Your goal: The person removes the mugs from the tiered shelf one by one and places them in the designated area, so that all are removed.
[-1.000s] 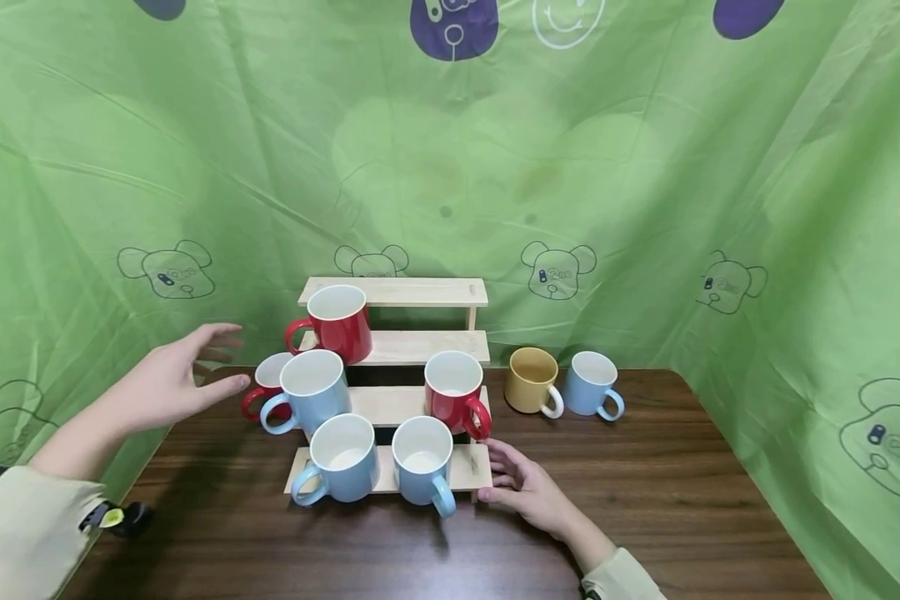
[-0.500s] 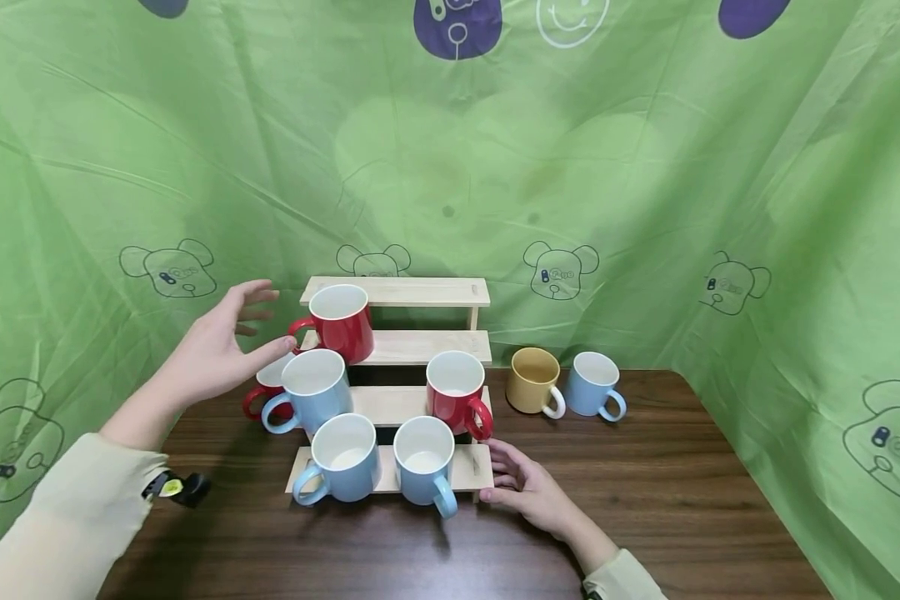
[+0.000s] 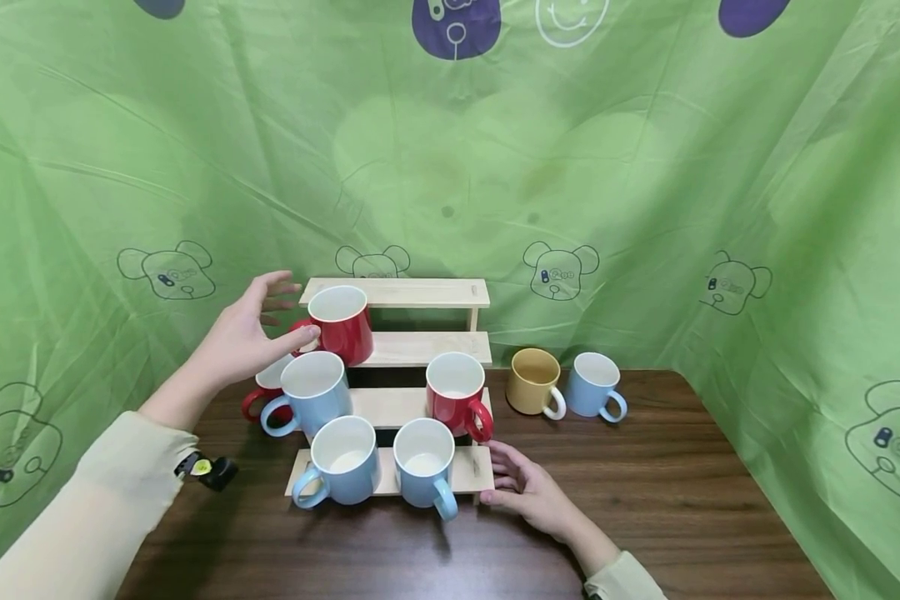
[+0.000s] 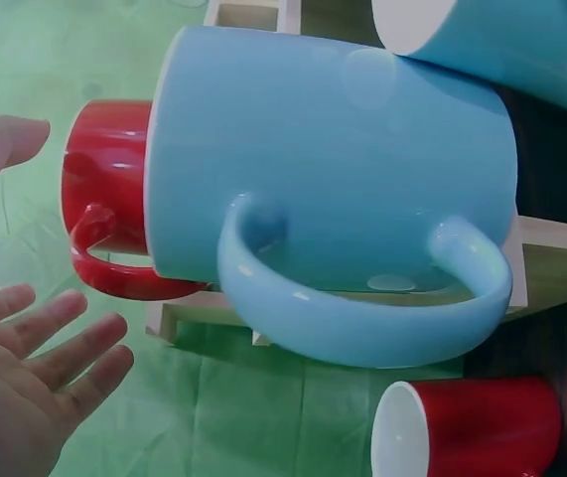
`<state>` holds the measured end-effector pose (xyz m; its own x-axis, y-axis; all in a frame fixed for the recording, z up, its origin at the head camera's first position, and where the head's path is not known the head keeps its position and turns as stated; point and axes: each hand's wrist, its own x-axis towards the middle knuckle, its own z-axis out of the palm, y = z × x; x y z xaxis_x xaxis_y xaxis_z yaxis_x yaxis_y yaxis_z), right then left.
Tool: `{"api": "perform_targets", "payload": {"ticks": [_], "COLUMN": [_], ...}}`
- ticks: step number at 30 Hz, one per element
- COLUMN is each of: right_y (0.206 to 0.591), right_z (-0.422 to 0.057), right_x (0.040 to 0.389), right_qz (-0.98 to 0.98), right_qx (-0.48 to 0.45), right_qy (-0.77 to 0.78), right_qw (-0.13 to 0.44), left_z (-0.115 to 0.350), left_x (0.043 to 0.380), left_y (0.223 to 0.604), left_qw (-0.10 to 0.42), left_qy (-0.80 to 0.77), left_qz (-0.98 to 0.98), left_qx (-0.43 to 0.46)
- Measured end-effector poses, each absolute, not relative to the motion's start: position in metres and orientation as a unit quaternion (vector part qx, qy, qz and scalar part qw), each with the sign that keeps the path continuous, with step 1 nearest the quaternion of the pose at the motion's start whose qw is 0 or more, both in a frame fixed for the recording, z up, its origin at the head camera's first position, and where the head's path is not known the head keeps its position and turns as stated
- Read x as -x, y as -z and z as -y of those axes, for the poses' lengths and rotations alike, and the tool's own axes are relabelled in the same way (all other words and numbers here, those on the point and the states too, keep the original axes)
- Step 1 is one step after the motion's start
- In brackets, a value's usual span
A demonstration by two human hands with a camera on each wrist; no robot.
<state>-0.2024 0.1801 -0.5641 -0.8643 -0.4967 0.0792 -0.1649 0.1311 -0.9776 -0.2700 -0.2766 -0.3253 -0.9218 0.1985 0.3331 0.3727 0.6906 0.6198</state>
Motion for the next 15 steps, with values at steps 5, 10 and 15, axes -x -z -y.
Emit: {"api": "perform_targets", "payload": {"ticks": [5,10,15], "right_y": [0.564,0.566,0.567], "right_z": [-0.18,-0.18,-0.18], "right_x": [0.202,0.202,0.201], "right_qz": [-0.741,-0.727,-0.718], "right_qx": [0.223,0.248,0.265], "right_qy": [0.619,0.629,0.633], "right_qw": [0.134,0.12,0.111], "left_z": [0.274,0.271,0.266], "left_x": [0.275,0.281,0.287], "left_y": [0.329,0.335,0.339], "left_qw": [0.113,0.105,0.094], "left_qy": [0.366,0.378,0.39], "left_qz": [0.911,0.908,0.905], "left_qx": [0.151,0.148,0.141]}}
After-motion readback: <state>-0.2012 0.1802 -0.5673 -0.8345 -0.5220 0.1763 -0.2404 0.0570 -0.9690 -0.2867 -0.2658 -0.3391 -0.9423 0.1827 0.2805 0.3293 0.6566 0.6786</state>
